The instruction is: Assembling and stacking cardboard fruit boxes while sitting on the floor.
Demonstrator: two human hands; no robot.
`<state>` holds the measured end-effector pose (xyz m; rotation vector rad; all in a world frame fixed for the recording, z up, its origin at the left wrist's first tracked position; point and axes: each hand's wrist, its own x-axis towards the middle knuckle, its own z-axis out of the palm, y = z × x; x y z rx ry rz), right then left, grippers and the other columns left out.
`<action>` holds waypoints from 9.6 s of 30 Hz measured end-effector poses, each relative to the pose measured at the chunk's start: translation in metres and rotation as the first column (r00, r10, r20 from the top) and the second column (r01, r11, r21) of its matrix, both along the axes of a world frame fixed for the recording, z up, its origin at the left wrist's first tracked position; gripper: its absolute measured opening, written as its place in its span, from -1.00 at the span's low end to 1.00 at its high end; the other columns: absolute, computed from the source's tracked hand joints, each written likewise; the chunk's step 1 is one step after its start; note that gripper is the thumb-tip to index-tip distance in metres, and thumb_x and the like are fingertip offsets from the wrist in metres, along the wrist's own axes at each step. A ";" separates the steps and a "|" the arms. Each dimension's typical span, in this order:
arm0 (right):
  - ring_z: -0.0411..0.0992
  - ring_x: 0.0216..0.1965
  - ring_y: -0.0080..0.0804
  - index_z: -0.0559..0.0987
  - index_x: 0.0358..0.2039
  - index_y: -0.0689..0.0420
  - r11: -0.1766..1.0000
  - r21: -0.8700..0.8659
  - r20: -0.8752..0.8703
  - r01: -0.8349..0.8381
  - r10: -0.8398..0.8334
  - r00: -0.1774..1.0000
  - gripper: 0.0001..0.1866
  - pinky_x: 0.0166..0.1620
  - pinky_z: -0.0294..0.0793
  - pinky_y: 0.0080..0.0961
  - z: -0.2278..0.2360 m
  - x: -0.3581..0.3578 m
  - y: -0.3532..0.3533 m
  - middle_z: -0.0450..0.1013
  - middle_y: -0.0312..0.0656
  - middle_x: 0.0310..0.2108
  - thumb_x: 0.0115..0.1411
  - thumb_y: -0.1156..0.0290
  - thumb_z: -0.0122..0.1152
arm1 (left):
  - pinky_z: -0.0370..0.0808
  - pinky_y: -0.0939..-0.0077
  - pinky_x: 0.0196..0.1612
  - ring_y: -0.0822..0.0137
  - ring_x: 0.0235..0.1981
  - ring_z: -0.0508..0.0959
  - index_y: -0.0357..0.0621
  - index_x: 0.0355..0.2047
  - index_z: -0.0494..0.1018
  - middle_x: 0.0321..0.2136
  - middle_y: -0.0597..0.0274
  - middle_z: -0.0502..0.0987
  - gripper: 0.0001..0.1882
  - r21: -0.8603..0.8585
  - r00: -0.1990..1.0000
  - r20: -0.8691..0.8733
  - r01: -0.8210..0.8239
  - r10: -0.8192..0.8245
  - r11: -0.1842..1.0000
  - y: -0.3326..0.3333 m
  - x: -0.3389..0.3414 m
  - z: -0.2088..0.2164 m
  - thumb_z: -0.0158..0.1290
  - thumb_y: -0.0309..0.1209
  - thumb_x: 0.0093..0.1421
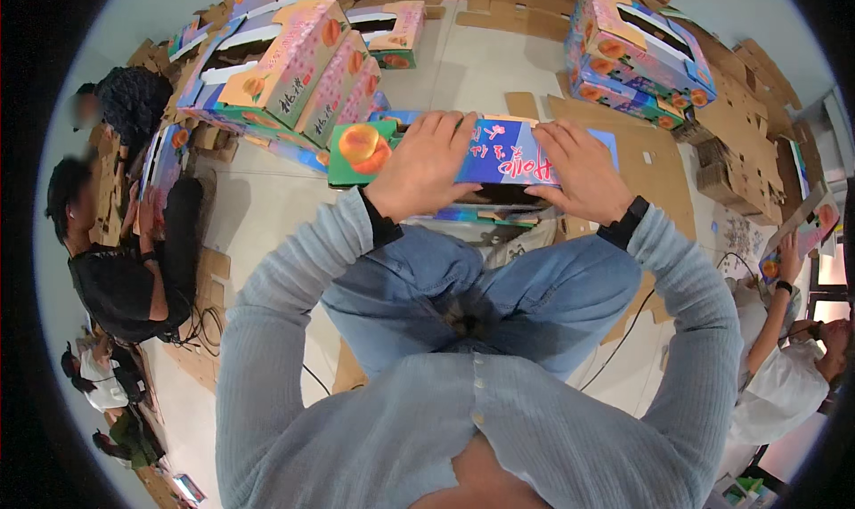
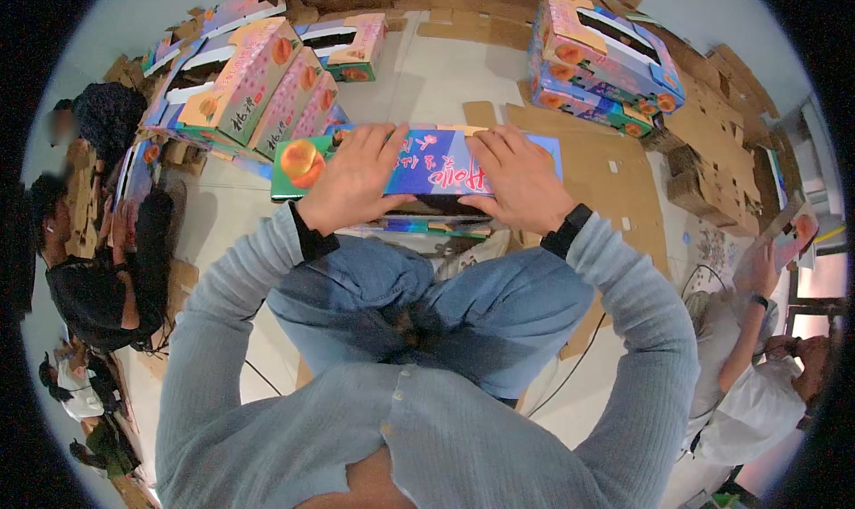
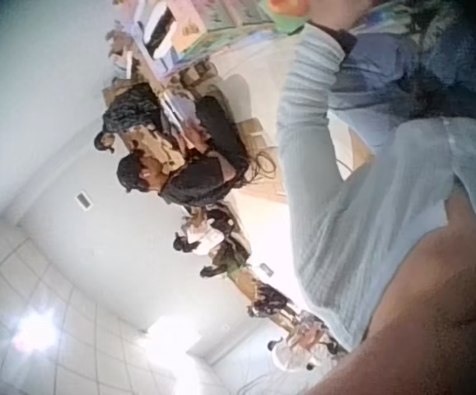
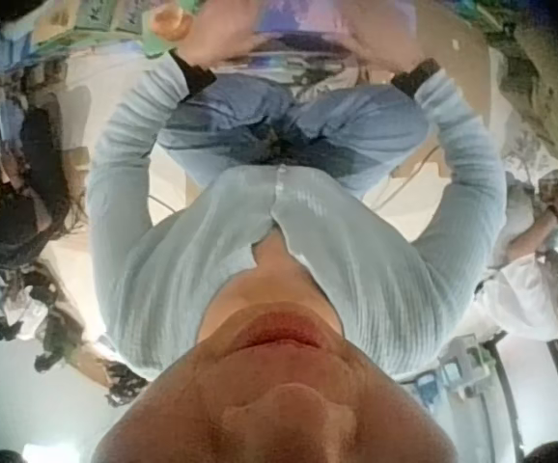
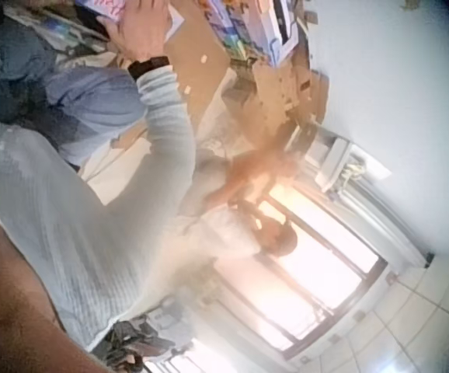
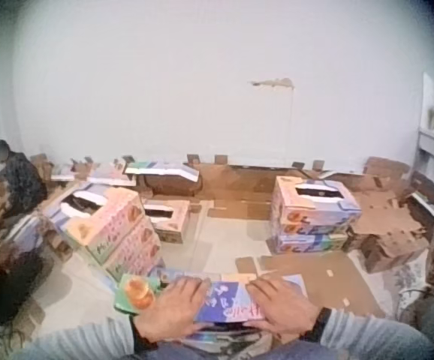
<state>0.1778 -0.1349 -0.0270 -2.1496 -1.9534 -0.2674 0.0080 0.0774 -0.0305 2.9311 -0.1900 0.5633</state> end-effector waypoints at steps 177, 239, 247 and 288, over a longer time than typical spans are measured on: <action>0.18 0.20 -0.27 0.24 0.21 0.20 0.469 0.117 -0.884 0.875 -0.353 0.308 -0.47 0.20 0.17 -0.32 -0.113 0.061 -0.211 0.23 -0.08 0.17 0.31 0.22 0.03 | 0.19 0.19 0.23 0.02 0.20 0.27 -0.16 0.19 0.22 0.16 -0.01 0.29 -0.30 -0.192 0.870 0.081 -0.464 0.486 0.864 0.103 -0.111 0.041 0.21 -0.47 0.02; 0.41 -0.10 0.07 0.49 -0.20 0.22 0.951 -0.250 -0.490 0.185 -0.289 0.822 -0.65 -0.05 0.41 -0.09 -0.111 0.089 -0.022 0.44 0.10 -0.18 0.17 0.19 0.08 | 0.21 0.14 0.17 -0.08 0.16 0.24 -0.32 0.16 0.19 0.12 -0.14 0.22 -0.17 -0.150 0.975 -0.204 0.057 -0.087 0.987 -0.072 0.074 -0.121 0.20 -0.04 0.02; 0.45 -0.09 -0.09 0.46 -0.04 0.26 0.642 0.282 -0.959 0.713 0.213 0.187 -0.60 0.00 0.41 -0.37 -0.081 0.123 -0.003 0.46 0.05 -0.11 0.22 0.24 0.08 | -0.01 -0.05 0.28 -0.03 0.22 0.17 -0.28 0.00 0.29 0.12 -0.05 0.21 -0.33 -0.324 0.979 -0.185 0.020 -0.084 0.946 -0.070 0.069 -0.132 0.23 -0.11 -0.01; 0.31 0.08 -0.04 0.43 -0.04 0.27 0.964 -0.265 -0.428 -0.022 -0.097 0.899 -0.32 0.03 0.39 -0.23 -0.084 0.078 -0.012 0.34 0.00 0.04 -0.03 0.00 0.30 | -0.06 -0.27 0.23 -0.02 0.30 0.08 -0.25 0.29 -0.02 0.27 -0.12 0.07 0.08 -0.160 0.870 -0.493 -0.094 0.003 0.983 -0.050 0.069 -0.120 0.13 0.21 -0.03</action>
